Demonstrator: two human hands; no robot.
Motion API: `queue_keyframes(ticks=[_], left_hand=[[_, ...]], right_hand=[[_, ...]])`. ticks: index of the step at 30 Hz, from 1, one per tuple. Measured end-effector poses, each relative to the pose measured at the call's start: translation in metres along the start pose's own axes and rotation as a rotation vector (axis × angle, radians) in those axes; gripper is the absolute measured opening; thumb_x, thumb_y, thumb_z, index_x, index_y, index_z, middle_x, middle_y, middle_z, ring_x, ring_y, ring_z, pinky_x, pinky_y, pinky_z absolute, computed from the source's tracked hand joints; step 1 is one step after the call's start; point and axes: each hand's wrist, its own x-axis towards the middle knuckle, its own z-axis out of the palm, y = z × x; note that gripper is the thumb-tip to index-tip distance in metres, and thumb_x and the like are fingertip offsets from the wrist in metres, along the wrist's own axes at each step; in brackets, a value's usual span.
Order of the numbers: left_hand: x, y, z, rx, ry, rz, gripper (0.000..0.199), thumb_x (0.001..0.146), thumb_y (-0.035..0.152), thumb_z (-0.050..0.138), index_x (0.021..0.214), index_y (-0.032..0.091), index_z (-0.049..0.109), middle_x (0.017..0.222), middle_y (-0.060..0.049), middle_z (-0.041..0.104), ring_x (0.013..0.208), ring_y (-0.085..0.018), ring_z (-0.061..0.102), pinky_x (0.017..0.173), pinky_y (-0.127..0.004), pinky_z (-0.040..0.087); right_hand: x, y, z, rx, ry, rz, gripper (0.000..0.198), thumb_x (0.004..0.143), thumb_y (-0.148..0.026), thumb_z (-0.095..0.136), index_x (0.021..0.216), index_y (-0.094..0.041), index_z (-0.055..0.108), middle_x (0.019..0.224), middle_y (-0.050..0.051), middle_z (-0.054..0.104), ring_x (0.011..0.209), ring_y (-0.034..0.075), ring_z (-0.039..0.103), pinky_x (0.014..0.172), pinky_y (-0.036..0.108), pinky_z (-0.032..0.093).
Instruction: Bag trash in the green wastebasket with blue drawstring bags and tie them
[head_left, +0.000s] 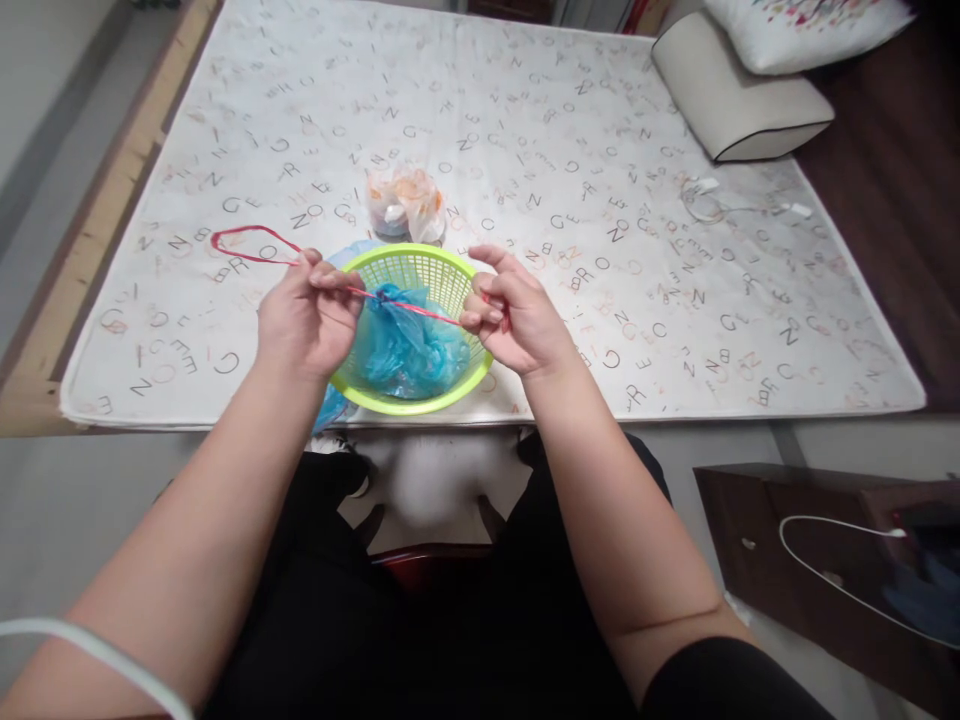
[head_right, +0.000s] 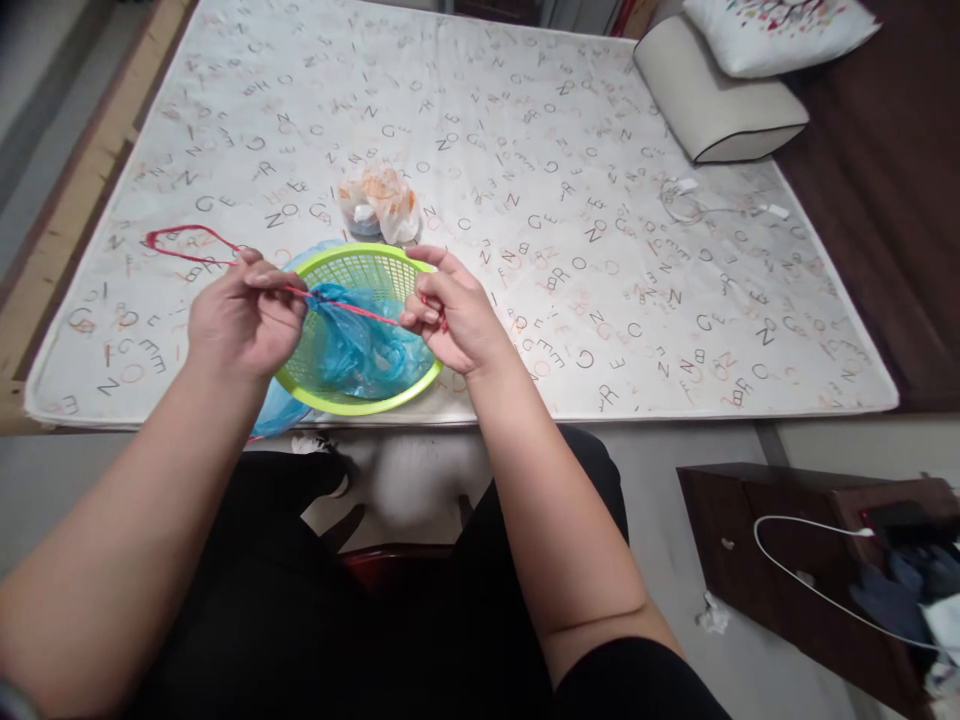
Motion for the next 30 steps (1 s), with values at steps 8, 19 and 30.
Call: queue_keyframes(ticks=[8,19,30], left_hand=[[-0.009,-0.011,0.0,-0.005,-0.065,-0.079,0.024,0.095,0.041,0.077,0.085,0.026,0.062,0.063,0.005,0.057,0.052,-0.007,0.053,0.055,-0.021,0.053],[-0.012,-0.023,0.005,0.07,-0.059,-0.077,0.025,0.091,0.044,0.079,0.089,0.025,0.064,0.065,0.005,0.061,0.046,-0.009,0.053,0.046,-0.025,0.047],[-0.017,-0.027,0.015,0.101,-0.147,-0.138,0.015,0.089,0.03,0.079,0.09,0.021,0.068,0.063,0.007,0.056,0.039,-0.005,0.038,0.04,-0.021,0.036]], right_hand=[[0.007,0.018,-0.01,-0.163,0.035,-0.044,0.02,0.086,-0.023,0.07,0.103,-0.027,0.061,0.062,-0.01,0.049,0.058,0.009,0.056,0.062,0.023,0.055],[0.019,0.02,-0.022,-0.164,0.222,-0.154,0.034,0.083,-0.04,0.078,0.107,-0.03,0.055,0.077,-0.008,0.06,0.076,0.012,0.071,0.075,0.027,0.061],[0.011,0.013,-0.018,-0.073,0.195,-0.136,0.03,0.087,-0.041,0.076,0.109,-0.031,0.058,0.069,-0.01,0.045,0.052,0.007,0.046,0.056,0.022,0.05]])
